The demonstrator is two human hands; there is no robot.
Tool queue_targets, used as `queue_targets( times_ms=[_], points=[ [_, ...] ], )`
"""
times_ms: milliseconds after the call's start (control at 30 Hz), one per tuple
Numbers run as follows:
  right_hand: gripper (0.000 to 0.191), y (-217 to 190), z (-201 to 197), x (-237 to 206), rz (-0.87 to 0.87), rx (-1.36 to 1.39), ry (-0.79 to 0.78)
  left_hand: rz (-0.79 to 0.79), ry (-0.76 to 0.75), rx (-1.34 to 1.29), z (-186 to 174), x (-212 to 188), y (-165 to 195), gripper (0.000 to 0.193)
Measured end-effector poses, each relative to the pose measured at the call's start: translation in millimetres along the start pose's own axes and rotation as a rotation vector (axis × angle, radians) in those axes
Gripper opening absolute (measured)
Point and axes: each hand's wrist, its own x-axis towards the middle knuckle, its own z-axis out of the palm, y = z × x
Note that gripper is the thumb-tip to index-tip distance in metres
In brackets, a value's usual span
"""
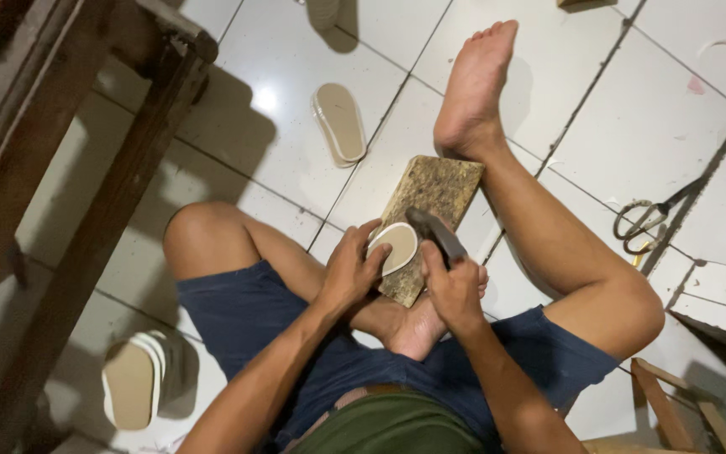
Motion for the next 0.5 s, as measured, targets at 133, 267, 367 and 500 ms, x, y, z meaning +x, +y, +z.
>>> queue_targets(
  times_ms=[133,267,367,500],
  points=[
    [0.025,15,-10,-3,0.088,-0.292,0.043,0.027,0.079,0.003,11,-5,-4,0.047],
    [0.025,29,-11,-7,-0.041,-0.217,0.035,0.039,0.113,0.04,16,-7,-8,0.046],
    [0.025,32,-7,-28,-0.021,-0.175,0.057,0.059,0.118,0.054,16,-7,-10,0.045],
    [0.02,32,-1,-59,-0.374,-0.288,0.185,0.06,0.123,0.044,16,-6,-9,0.045]
  ],
)
